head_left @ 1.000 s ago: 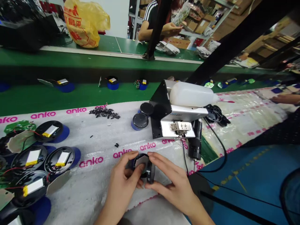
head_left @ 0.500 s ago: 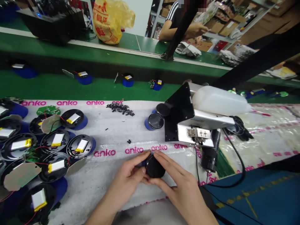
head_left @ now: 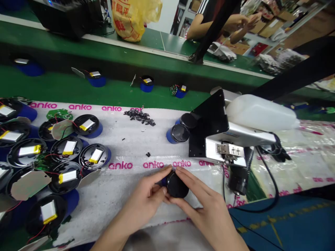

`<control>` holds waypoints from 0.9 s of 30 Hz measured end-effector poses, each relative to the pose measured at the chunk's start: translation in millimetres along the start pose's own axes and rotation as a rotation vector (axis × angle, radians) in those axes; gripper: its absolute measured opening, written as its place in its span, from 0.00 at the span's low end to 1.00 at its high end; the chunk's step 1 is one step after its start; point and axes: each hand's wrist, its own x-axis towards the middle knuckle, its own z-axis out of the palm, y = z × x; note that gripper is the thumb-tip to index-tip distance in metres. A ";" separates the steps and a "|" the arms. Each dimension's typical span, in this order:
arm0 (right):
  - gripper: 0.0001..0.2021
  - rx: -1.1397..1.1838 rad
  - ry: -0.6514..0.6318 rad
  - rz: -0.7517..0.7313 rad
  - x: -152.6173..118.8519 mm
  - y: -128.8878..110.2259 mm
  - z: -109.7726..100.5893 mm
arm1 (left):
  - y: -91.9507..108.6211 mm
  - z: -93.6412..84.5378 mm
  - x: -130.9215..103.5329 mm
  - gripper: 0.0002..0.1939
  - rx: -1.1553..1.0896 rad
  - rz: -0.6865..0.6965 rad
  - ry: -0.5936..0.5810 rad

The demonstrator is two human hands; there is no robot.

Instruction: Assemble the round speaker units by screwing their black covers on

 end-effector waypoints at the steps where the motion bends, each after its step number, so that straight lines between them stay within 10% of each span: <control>1: 0.25 -0.012 0.005 0.005 -0.6 -0.8 0.5 | 1.1 -0.8 -1.2 0.27 0.007 0.002 -0.015; 13: 0.21 -0.033 -0.048 0.064 -7.1 -1.5 -9.6 | 10.4 35.2 2.9 0.15 0.409 0.026 0.190; 19: 0.26 -0.309 0.745 0.750 -32.8 78.5 -70.0 | 11.2 33.5 10.0 0.20 0.311 -0.142 0.178; 23: 0.27 -0.133 0.571 0.896 -32.9 132.1 -88.3 | 19.4 29.8 17.6 0.19 0.369 -0.150 0.107; 27: 0.22 0.119 0.530 0.817 -31.4 129.7 -81.8 | 21.3 26.0 22.8 0.23 0.324 -0.153 0.086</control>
